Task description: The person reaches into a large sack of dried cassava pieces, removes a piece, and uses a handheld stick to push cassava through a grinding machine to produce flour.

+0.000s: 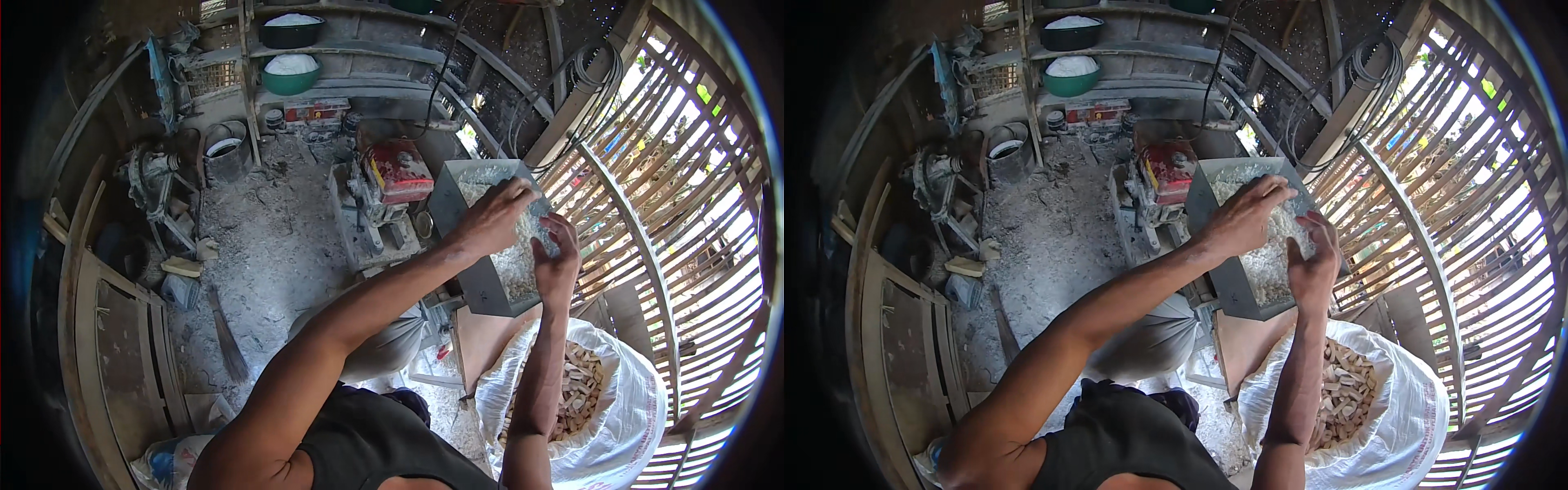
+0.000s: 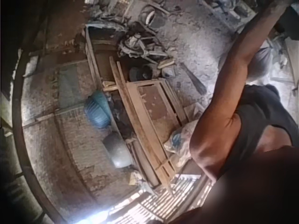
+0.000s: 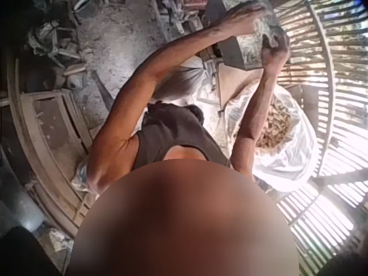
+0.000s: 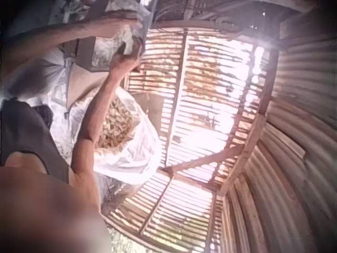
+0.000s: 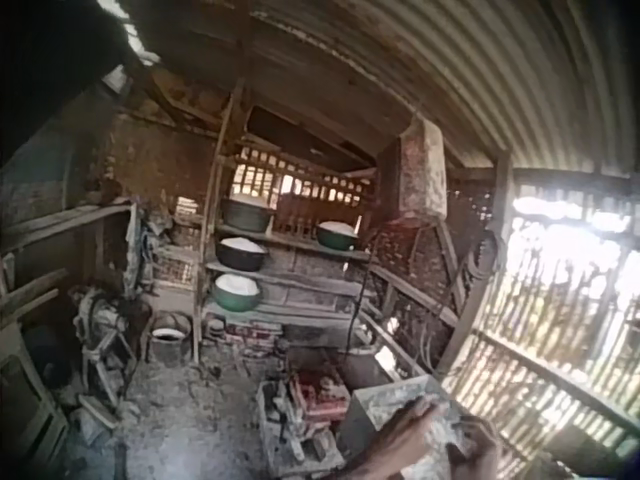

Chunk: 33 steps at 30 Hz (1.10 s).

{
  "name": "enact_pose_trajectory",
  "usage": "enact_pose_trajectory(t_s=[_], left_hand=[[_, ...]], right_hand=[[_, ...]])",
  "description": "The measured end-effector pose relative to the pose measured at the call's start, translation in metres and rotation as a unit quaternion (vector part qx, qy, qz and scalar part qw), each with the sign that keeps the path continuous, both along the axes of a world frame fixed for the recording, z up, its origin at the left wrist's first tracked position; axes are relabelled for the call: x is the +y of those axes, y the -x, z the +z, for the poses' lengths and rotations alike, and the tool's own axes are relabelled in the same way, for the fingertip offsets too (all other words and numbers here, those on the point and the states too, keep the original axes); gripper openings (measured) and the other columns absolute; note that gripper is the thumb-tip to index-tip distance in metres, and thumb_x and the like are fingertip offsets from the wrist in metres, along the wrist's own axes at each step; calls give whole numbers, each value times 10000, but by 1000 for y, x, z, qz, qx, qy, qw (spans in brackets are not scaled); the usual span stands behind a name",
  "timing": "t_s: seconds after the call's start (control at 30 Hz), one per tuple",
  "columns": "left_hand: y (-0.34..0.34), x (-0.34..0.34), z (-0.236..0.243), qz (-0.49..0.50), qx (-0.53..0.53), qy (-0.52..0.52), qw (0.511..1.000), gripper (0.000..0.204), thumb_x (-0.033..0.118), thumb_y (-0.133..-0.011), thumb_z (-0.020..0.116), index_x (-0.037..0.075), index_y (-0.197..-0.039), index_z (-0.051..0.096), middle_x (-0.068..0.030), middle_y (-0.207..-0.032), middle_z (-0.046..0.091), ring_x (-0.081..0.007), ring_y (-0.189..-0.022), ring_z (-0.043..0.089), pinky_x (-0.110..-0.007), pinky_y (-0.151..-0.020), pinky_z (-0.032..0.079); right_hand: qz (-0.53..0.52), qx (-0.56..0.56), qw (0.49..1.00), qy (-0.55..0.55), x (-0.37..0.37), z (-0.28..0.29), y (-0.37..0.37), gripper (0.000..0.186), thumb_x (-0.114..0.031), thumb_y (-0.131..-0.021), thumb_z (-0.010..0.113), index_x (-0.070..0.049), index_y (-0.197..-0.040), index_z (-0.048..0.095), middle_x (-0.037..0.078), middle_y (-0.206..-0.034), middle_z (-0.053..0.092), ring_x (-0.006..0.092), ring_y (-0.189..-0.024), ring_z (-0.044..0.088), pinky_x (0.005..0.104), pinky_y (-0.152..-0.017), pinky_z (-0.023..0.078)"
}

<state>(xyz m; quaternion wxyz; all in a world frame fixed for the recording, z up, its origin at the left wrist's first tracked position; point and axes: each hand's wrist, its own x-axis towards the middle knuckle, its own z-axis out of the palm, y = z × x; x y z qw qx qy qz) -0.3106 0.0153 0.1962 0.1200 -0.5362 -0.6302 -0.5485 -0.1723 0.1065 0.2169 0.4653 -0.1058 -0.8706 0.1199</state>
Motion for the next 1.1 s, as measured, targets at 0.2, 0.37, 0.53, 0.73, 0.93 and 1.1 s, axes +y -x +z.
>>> enact_pose_trajectory(t_s=[0.2, 0.37, 0.53, 0.73, 0.93, 1.1], left_hand=[[2, 1, -9, 49, 29, -145, 988, 308, 26, -801, 662, 57, -1106, 639, -128, -1179, 594, -328, -1159, 546, -422, -993, 425], [1, -46, -54, 214, -22, -299, 930, 260, 19, -825, 654, 31, -1085, 643, -114, -1203, 611, -331, -1150, 549, -434, -997, 400], [-41, -49, -195, 383, -141, -26, 912, 357, 83, -790, 668, 31, -1140, 616, -191, -1399, 449, -410, -1365, 339, -578, -1072, 283], [-49, 6, -221, 333, -67, 183, 923, 479, 255, -832, 628, 51, -1260, 562, -277, -1472, 285, -461, -1411, 186, -707, -1025, 230], [-58, 8, -213, 260, -71, 208, 940, 546, 275, -832, 615, 45, -1319, 521, -281, -1420, 331, -454, -1346, 280, -726, -989, 259], [-68, 4, -243, 265, 9, 185, 946, 549, 243, -830, 608, -2, -1311, 510, -274, -1408, 353, -451, -1381, 246, -713, -1014, 229]], right_hand=[[-47, -21, 990, 134, -3, 0, -4, 322, -32, -807, 733, -35, -1119, 651, 112, -1128, 660, 230, -961, 663, 338, -803, 529], [-48, 11, 988, 147, -1, -3, -8, 264, -70, -860, 698, -14, -1113, 650, 118, -1119, 664, 223, -949, 673, 331, -779, 536], [-47, 15, 979, 196, -1, -5, -5, 230, -109, -911, 662, -6, -1116, 649, 107, -1015, 684, 174, -902, 659, 302, -763, 513], [-45, 1, 982, 184, 4, -7, -9, 232, -121, -916, 658, -4, -1116, 652, 103, -1024, 683, 169, -912, 654, 299, -768, 511], [-39, -6, 985, 167, 4, -8, -7, 225, -123, -907, 655, 12, -1086, 664, 127, -1123, 661, 217, -956, 671, 320, -764, 551], [-47, -32, 987, 153, 1, -3, -4, 212, -118, -908, 648, 11, -1075, 671, 138, -1138, 655, 229, -958, 672, 321, -752, 557]])
